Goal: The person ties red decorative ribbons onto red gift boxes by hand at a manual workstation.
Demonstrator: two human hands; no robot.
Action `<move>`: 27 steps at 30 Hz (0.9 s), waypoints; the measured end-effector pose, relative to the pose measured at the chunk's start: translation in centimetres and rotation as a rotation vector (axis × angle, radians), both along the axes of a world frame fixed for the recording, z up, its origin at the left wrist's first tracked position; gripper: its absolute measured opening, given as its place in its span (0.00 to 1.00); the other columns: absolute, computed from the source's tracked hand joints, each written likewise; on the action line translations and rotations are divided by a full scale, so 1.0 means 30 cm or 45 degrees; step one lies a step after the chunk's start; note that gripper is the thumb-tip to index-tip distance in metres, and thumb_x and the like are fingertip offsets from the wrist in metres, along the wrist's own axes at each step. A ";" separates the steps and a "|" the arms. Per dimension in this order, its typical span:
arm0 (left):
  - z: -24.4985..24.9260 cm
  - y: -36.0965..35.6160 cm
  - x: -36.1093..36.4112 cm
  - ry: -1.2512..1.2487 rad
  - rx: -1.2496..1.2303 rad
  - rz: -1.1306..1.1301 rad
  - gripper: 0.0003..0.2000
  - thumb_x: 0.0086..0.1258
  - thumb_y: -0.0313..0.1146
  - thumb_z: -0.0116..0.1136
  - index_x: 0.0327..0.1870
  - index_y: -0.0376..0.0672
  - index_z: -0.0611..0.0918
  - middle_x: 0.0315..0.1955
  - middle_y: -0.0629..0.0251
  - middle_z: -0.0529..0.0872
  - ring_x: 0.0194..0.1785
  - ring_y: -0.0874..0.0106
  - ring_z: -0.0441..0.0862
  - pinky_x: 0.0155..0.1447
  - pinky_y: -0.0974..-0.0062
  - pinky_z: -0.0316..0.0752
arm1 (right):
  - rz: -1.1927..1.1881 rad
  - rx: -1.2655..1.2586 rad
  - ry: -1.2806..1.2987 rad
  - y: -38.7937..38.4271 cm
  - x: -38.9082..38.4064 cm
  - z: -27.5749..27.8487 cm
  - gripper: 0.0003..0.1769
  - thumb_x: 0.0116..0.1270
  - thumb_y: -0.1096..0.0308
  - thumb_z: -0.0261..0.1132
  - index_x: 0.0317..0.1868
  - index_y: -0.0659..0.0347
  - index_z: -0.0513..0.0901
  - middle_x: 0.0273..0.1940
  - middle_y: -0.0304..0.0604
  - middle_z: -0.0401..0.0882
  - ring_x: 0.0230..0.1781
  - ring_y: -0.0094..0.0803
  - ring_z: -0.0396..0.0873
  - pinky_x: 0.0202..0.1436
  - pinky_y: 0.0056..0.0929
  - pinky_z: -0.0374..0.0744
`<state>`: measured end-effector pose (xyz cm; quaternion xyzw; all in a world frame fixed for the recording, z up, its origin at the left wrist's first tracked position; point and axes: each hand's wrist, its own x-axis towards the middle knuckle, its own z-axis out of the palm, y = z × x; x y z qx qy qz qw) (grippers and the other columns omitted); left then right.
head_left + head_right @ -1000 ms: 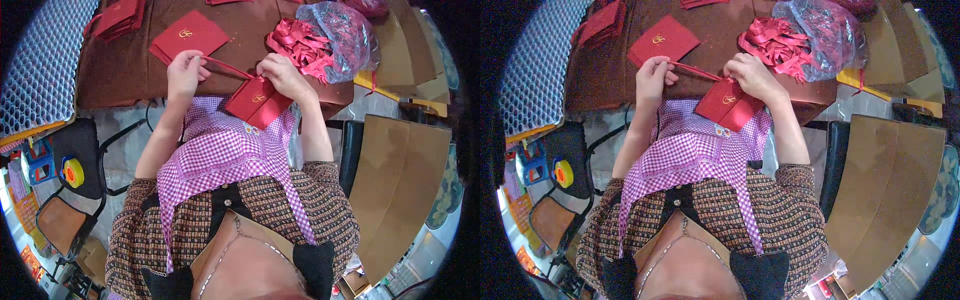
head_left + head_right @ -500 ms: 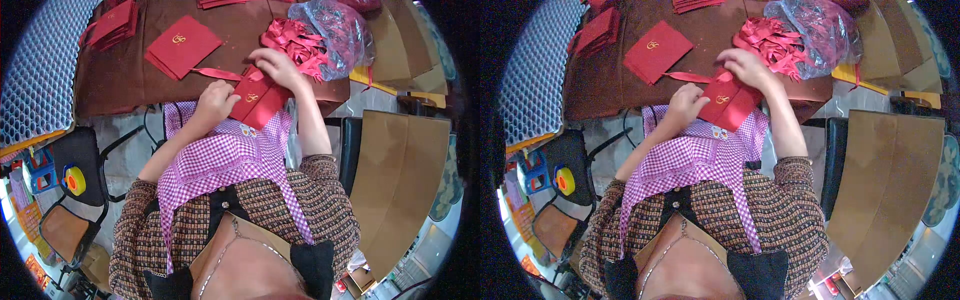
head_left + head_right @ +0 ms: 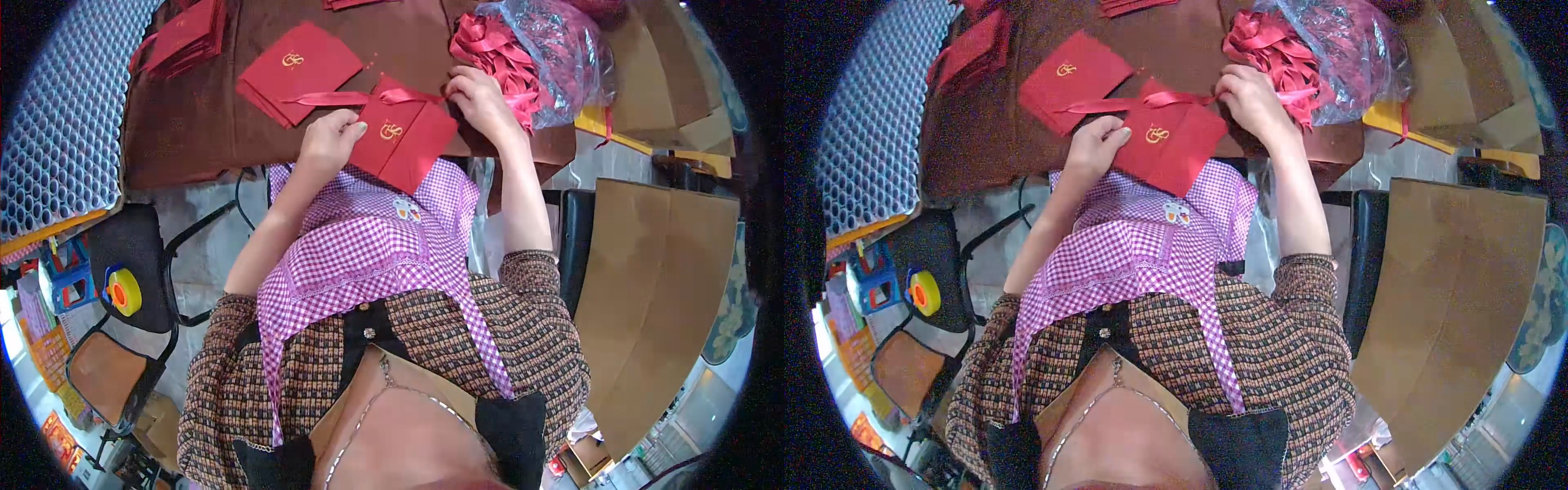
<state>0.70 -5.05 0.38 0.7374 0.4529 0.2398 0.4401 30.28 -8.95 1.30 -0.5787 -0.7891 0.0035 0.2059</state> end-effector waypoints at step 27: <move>-0.008 0.049 -0.009 -0.372 -0.666 -0.227 0.14 0.67 0.22 0.47 0.52 0.29 0.78 0.37 0.66 0.83 0.41 0.80 0.77 0.47 0.82 0.73 | 0.146 0.311 1.648 -0.118 -0.214 0.163 0.12 0.69 0.67 0.59 0.45 0.67 0.80 0.45 0.52 0.79 0.47 0.40 0.78 0.60 0.42 0.70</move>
